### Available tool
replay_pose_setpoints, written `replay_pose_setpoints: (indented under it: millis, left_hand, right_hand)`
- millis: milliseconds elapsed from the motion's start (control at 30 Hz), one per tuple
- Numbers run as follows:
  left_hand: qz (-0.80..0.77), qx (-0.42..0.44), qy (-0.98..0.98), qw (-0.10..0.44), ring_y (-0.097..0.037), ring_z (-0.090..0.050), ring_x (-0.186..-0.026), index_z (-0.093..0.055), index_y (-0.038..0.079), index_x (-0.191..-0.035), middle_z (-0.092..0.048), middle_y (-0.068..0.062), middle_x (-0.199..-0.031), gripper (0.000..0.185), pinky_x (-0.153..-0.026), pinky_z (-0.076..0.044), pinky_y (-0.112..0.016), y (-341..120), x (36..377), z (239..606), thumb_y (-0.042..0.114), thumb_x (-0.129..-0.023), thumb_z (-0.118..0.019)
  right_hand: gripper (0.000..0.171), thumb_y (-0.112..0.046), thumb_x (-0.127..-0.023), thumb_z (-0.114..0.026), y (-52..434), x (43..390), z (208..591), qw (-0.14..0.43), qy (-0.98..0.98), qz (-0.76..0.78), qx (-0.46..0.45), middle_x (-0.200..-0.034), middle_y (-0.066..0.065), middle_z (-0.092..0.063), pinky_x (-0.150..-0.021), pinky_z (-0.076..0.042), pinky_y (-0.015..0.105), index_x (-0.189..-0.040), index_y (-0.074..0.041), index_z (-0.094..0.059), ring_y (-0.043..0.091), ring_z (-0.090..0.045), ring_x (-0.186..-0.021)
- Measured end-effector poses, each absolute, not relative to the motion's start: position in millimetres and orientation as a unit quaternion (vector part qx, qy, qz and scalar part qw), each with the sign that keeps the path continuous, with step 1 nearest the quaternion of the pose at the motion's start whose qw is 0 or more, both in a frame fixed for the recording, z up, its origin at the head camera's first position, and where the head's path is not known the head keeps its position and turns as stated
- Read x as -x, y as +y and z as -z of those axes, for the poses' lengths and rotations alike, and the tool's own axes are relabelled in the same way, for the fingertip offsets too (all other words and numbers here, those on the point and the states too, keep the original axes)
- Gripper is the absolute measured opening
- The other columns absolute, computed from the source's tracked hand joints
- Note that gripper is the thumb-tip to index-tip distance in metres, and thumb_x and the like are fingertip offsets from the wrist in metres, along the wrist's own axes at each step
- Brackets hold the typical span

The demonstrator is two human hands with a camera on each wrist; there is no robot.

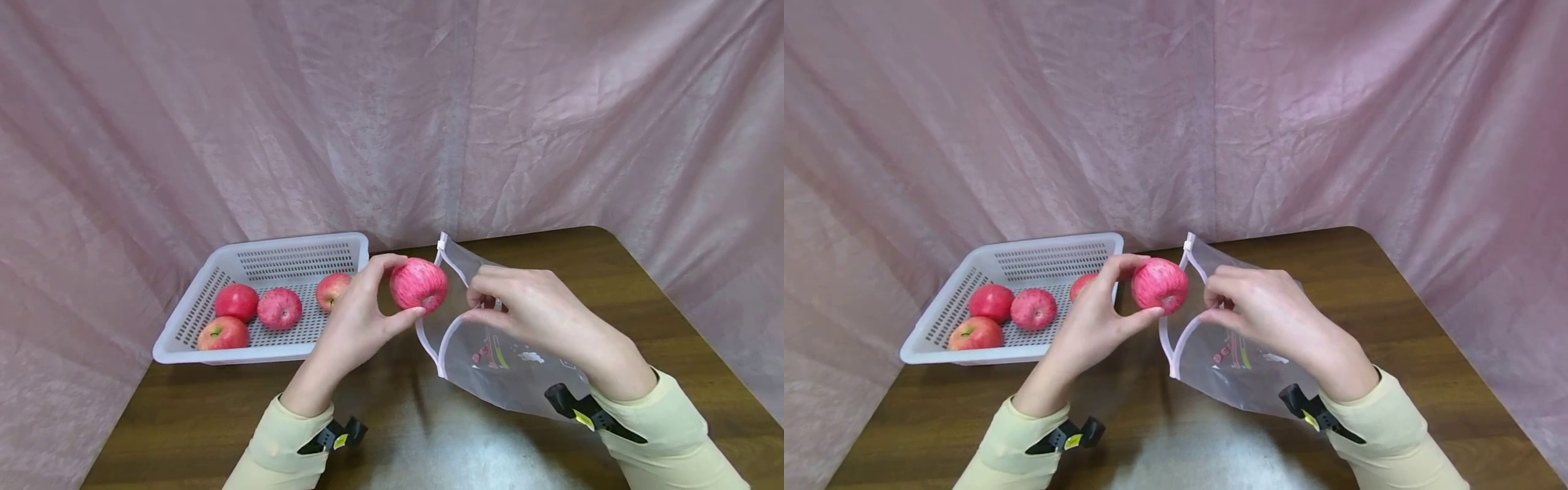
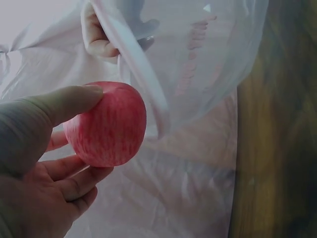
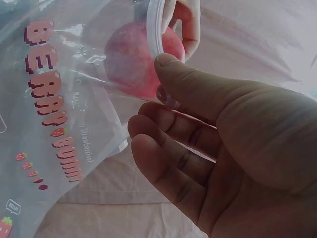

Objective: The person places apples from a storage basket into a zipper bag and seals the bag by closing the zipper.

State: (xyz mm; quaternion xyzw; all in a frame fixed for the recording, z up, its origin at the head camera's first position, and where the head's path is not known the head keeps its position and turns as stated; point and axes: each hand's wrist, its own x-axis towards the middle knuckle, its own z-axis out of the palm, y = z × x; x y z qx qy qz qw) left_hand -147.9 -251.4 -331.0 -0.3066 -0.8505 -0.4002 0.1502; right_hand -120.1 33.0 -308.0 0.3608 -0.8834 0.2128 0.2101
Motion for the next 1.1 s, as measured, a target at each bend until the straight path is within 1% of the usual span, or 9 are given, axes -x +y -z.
replay_pose_setpoints:
  millis: [200, 300, 433, 733, 967, 1100]
  left_hand:
    - [0.376, 0.341, -0.849, 0.145, -0.017, -0.062, -0.128, -0.060, 0.009, -0.143, -0.067, -0.003, -0.138, 0.073, -0.112, -0.051, -0.035, -243.8, 146.2, 334.1, 0.015, -0.082, -0.101]
    - [0.362, 0.350, -0.850, 0.153, -0.018, -0.060, -0.132, -0.062, 0.009, -0.141, -0.066, -0.003, -0.139, 0.071, -0.113, -0.050, -0.035, -241.9, 145.2, 336.7, 0.015, -0.082, -0.101]
    - [0.353, 0.350, -0.854, 0.154, -0.018, -0.059, -0.133, -0.062, 0.010, -0.141, -0.064, -0.004, -0.139, 0.070, -0.113, -0.050, -0.035, -241.0, 144.0, 339.6, 0.016, -0.082, -0.101]
    - [0.336, 0.340, -0.868, 0.135, -0.019, -0.062, -0.131, -0.061, 0.010, -0.143, -0.064, -0.006, -0.140, 0.073, -0.110, -0.055, -0.038, -238.0, 142.5, 342.7, 0.018, -0.082, -0.101]
    - [0.324, 0.335, -0.876, 0.124, -0.019, -0.064, -0.126, -0.063, 0.011, -0.139, -0.065, -0.005, -0.138, 0.069, -0.105, -0.058, -0.038, -237.2, 142.1, 343.7, 0.019, -0.082, -0.102]
    - [0.316, 0.334, -0.880, 0.116, -0.019, -0.064, -0.122, -0.063, 0.012, -0.136, -0.065, -0.004, -0.137, 0.067, -0.102, -0.059, -0.039, -236.2, 142.2, 343.8, 0.021, -0.083, -0.101]
  right_hand:
    - [0.036, -0.026, -0.083, -0.100, 32.3, 120.4, 308.3, 0.216, -0.880, -0.221, -0.362, -0.085, -0.025, -0.058, -0.058, -0.047, 0.026, -0.086, -0.032, -0.065, -0.002, -0.054, -0.068]
    - [0.035, -0.027, -0.084, -0.099, 31.8, 120.5, 308.3, 0.218, -0.881, -0.222, -0.357, -0.084, -0.025, -0.058, -0.058, -0.046, 0.027, -0.086, -0.033, -0.065, -0.002, -0.053, -0.067]
    - [0.034, -0.028, -0.084, -0.099, 30.7, 121.2, 308.6, 0.220, -0.880, -0.224, -0.358, -0.083, -0.025, -0.058, -0.058, -0.046, 0.027, -0.086, -0.033, -0.065, -0.004, -0.051, -0.067]
    - [0.036, -0.026, -0.083, -0.099, 29.0, 121.9, 309.6, 0.227, -0.873, -0.229, -0.366, -0.082, -0.026, -0.057, -0.058, -0.046, 0.026, -0.085, -0.033, -0.064, -0.004, -0.053, -0.068]
    - [0.035, -0.025, -0.083, -0.099, 28.6, 122.3, 310.3, 0.230, -0.871, -0.230, -0.368, -0.081, -0.026, -0.056, -0.058, -0.046, 0.025, -0.085, -0.033, -0.065, -0.004, -0.053, -0.068]
    - [0.034, -0.025, -0.083, -0.099, 29.0, 122.7, 310.6, 0.233, -0.871, -0.229, -0.367, -0.081, -0.027, -0.057, -0.058, -0.047, 0.026, -0.086, -0.033, -0.066, -0.003, -0.055, -0.069]
